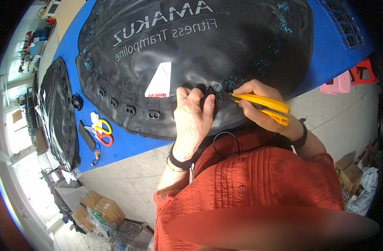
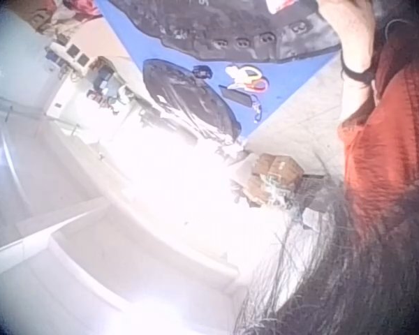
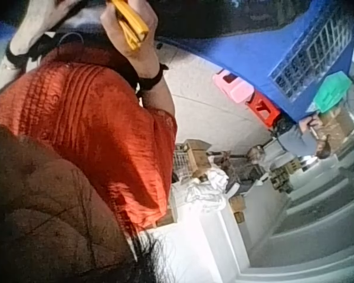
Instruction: Using a utility knife to cut out specific sections of a trampoline mat on a workbench.
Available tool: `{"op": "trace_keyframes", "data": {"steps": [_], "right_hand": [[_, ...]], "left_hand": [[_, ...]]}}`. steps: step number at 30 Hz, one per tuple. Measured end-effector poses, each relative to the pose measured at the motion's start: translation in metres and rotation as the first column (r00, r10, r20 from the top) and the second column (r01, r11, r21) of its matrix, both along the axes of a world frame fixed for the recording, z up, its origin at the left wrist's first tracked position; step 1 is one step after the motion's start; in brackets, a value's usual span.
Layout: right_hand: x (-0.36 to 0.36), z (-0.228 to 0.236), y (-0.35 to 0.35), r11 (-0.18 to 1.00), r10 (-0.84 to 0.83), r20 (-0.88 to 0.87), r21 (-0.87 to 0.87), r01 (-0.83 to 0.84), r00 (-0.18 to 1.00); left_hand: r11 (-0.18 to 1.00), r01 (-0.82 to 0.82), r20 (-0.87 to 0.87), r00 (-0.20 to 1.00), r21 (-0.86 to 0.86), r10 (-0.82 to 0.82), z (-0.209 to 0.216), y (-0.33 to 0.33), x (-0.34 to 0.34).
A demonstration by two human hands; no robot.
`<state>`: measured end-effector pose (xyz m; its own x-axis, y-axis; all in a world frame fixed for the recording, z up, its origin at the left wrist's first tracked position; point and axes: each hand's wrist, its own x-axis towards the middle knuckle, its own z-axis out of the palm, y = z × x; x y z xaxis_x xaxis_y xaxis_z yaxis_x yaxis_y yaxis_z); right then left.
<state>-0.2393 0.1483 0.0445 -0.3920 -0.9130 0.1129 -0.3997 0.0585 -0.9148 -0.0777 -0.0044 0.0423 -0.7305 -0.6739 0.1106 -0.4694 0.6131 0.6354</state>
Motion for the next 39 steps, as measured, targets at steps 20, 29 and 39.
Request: {"op": "trace_keyframes", "data": {"steps": [20, 29, 39], "right_hand": [[0.007, -0.007, -0.009, 0.995, -0.015, 0.018, -0.099, 0.017, 1.000], [-0.007, 0.007, 0.015, 1.000, 0.016, 0.213, 0.021, -0.021, 0.977], [-0.034, 0.023, 0.063, 0.980, -0.191, 0.518, 0.153, 0.129, 0.834]], "left_hand": [[1.000, 0.010, -0.017, 1.000, -0.004, -0.010, -0.002, 0.000, 0.002], [1.000, 0.019, -0.004, 1.000, -0.021, -0.020, -0.001, -0.004, 0.001], [0.998, 0.049, 0.047, 0.998, 0.039, -0.051, 0.005, -0.006, 0.004]]}}
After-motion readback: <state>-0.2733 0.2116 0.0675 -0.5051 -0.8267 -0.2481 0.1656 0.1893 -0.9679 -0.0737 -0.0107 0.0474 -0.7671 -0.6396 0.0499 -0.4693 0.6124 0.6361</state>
